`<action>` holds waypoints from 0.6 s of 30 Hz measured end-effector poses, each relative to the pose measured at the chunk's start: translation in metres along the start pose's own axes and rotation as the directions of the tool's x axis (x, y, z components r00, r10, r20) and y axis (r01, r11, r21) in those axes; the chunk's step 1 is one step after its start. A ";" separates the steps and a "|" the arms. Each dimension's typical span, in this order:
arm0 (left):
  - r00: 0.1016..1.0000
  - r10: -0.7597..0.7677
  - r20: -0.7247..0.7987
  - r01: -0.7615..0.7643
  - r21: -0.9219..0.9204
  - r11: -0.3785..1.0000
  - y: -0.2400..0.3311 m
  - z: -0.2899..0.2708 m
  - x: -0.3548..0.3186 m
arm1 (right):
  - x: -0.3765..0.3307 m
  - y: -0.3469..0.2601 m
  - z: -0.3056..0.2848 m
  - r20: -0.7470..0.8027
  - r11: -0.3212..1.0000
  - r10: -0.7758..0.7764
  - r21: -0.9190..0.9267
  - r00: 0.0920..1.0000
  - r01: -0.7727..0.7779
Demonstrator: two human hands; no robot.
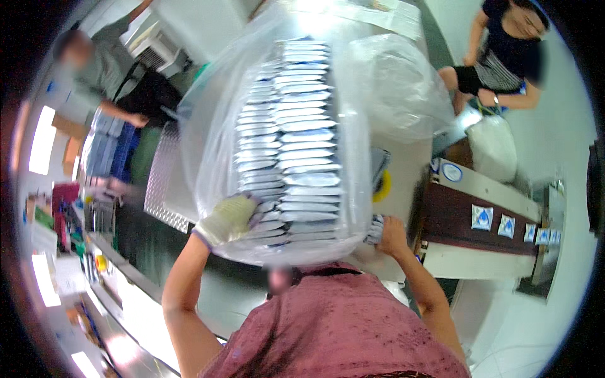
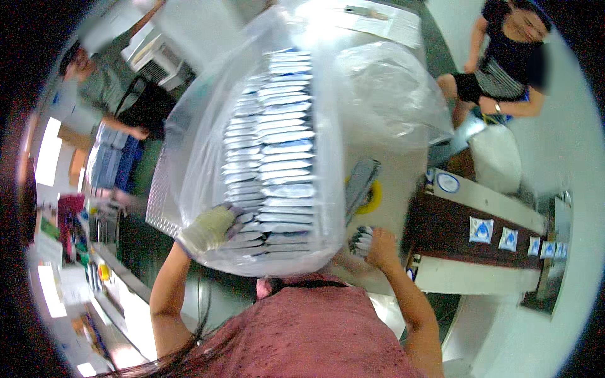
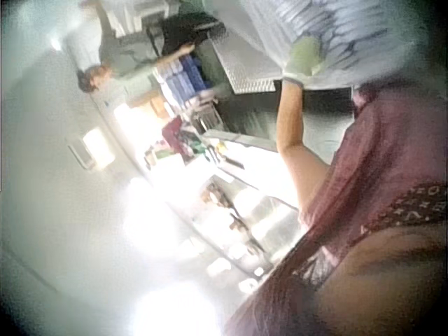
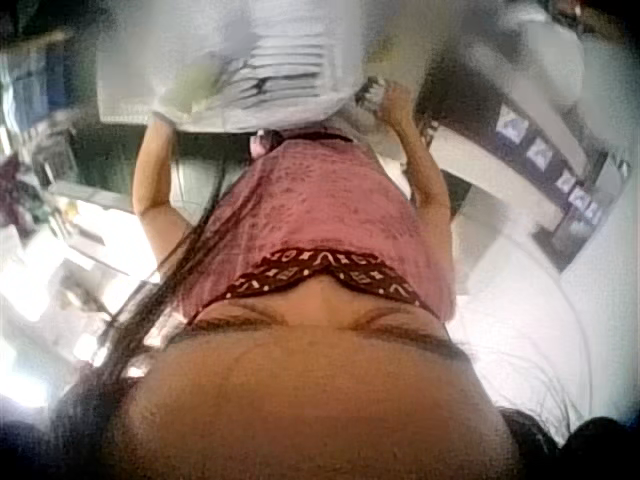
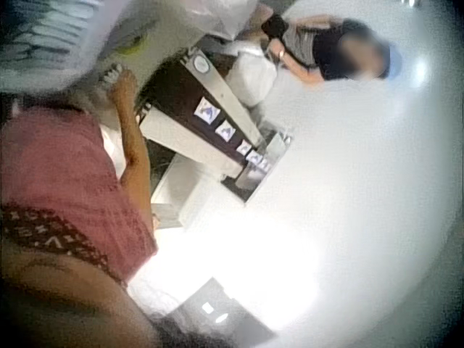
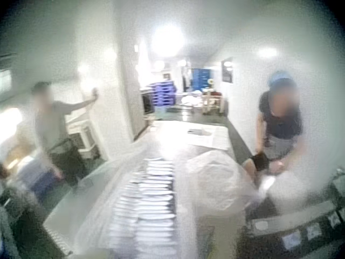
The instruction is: The person places small white packets from a large plastic bag onto a metal table, arranging them in neat rows. They then gather the packets back into the bag and assist in wrapping the bundle with plastic film. Finally, the person walks through the warehouse area.
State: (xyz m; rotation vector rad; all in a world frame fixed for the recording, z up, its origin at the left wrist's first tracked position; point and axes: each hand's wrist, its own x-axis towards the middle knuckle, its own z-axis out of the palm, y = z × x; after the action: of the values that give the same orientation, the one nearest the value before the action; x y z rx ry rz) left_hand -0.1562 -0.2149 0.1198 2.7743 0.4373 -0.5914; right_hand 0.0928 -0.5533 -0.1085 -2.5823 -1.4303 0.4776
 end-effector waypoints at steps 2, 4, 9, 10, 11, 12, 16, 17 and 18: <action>0.999 0.051 -0.007 -0.051 -0.008 0.999 -0.005 -0.004 -0.001 | -0.008 -0.013 -0.007 0.221 0.905 0.246 0.297 0.944 -0.306; 0.996 0.086 -0.006 -0.086 -0.045 0.995 -0.019 -0.001 -0.011 | -0.015 -0.005 -0.020 0.249 0.687 0.435 0.529 0.865 -0.498; 0.989 0.129 -0.068 -0.141 -0.223 0.964 -0.049 0.020 -0.008 | -0.007 -0.003 -0.138 0.065 -0.154 0.304 0.988 0.950 -0.019; 0.994 0.075 -0.080 -0.099 -0.357 0.929 -0.050 0.022 -0.006 | 0.000 -0.011 -0.159 0.043 -0.196 0.331 0.980 0.943 0.024; 0.989 0.103 -0.109 -0.136 -0.354 0.925 -0.052 0.022 -0.006 | 0.012 -0.033 -0.185 -0.017 -0.132 0.309 0.989 0.951 0.061; 0.981 0.136 -0.142 -0.178 -0.343 0.922 -0.053 0.020 -0.003 | 0.028 -0.069 -0.213 -0.121 0.019 0.248 0.993 0.961 0.120; 0.982 0.173 -0.073 -0.182 -0.148 0.972 -0.049 0.006 -0.010 | 0.110 -0.242 -0.265 -0.336 0.672 -0.253 0.614 0.907 0.415; 0.972 0.225 -0.061 -0.225 0.003 0.974 -0.051 0.009 -0.014 | 0.130 -0.276 -0.254 -0.306 0.710 -0.320 0.549 0.897 0.441; 0.988 0.153 -0.037 -0.151 0.057 0.987 -0.047 0.008 -0.016 | 0.149 -0.298 -0.236 -0.224 0.740 -0.340 0.536 0.913 0.407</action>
State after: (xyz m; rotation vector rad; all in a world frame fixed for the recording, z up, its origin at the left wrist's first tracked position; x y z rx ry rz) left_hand -0.1895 -0.1784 0.1100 2.8430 0.2181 -0.5177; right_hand 0.0109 -0.2634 0.1670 -1.7615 -1.4377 0.5808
